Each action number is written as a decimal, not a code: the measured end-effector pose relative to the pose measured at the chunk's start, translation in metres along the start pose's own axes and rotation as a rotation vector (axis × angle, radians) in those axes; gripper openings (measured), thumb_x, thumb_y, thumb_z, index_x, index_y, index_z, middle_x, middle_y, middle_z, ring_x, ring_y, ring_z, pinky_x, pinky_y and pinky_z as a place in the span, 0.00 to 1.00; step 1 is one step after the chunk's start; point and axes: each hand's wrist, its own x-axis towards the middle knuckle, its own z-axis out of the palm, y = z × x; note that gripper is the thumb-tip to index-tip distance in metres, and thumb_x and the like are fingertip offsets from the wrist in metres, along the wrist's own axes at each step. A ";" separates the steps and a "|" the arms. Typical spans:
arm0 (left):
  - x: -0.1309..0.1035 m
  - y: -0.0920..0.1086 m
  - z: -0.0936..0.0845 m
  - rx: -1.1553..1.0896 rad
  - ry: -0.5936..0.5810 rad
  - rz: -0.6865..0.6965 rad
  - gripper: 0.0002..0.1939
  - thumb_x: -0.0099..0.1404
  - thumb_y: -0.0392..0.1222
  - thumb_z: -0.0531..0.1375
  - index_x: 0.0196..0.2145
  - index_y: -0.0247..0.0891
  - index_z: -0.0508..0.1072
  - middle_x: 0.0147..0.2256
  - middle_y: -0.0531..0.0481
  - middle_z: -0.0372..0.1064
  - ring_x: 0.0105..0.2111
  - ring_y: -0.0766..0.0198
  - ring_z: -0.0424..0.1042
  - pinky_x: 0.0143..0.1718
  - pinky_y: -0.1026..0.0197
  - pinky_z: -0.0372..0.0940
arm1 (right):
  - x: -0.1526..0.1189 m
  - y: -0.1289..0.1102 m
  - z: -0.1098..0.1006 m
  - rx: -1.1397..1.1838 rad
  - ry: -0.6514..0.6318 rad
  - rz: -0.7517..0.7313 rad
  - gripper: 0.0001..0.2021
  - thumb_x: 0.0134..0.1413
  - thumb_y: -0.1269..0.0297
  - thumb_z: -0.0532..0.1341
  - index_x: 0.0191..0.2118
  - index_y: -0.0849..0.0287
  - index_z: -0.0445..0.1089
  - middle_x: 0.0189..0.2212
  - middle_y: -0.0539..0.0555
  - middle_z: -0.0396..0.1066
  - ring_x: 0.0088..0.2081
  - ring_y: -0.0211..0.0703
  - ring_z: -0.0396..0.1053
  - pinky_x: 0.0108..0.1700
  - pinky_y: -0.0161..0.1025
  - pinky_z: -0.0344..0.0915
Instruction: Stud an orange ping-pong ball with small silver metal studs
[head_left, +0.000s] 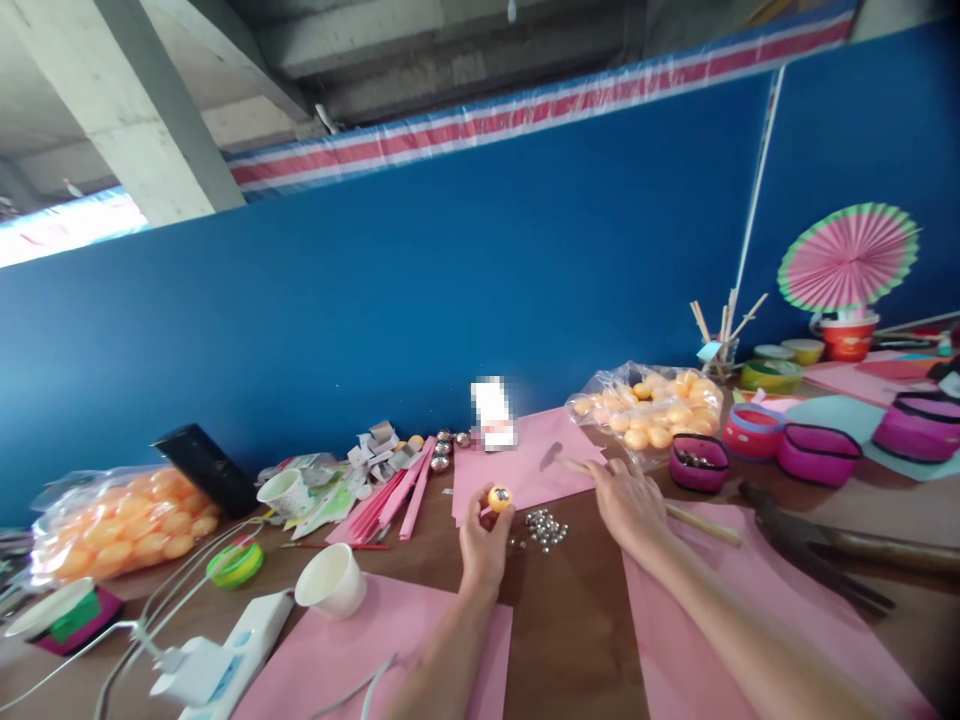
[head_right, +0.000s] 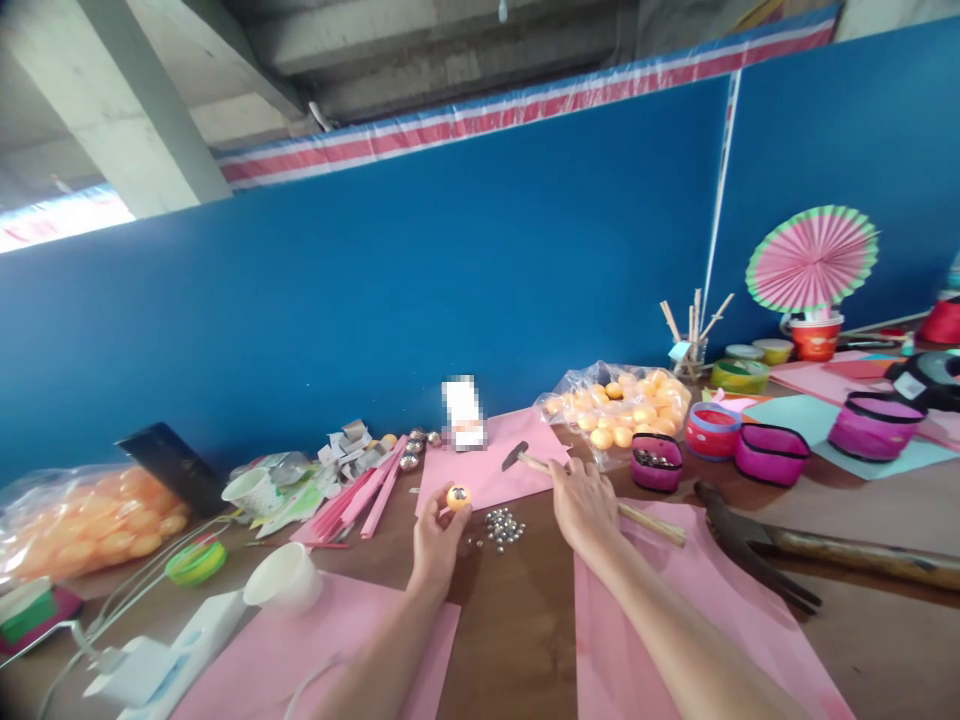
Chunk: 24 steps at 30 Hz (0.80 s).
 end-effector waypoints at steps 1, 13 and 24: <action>0.000 0.000 0.000 -0.001 0.006 -0.001 0.24 0.47 0.42 0.64 0.44 0.38 0.67 0.38 0.46 0.69 0.33 0.65 0.70 0.36 0.63 0.65 | 0.001 0.003 0.003 -0.013 -0.024 0.016 0.12 0.54 0.69 0.50 0.43 0.52 0.65 0.31 0.56 0.64 0.34 0.45 0.62 0.31 0.38 0.51; 0.000 -0.001 0.000 -0.004 -0.009 -0.002 0.24 0.49 0.42 0.63 0.45 0.38 0.66 0.39 0.46 0.69 0.33 0.66 0.70 0.36 0.63 0.64 | 0.003 0.008 0.008 -0.080 -0.113 0.070 0.12 0.53 0.73 0.49 0.39 0.55 0.66 0.31 0.58 0.63 0.38 0.50 0.61 0.28 0.37 0.52; 0.004 -0.008 0.002 -0.050 0.010 -0.002 0.24 0.48 0.41 0.64 0.44 0.38 0.67 0.39 0.46 0.69 0.32 0.68 0.70 0.36 0.64 0.65 | 0.005 0.008 0.008 -0.110 -0.247 0.115 0.14 0.55 0.71 0.46 0.42 0.55 0.64 0.36 0.58 0.62 0.42 0.51 0.59 0.34 0.40 0.57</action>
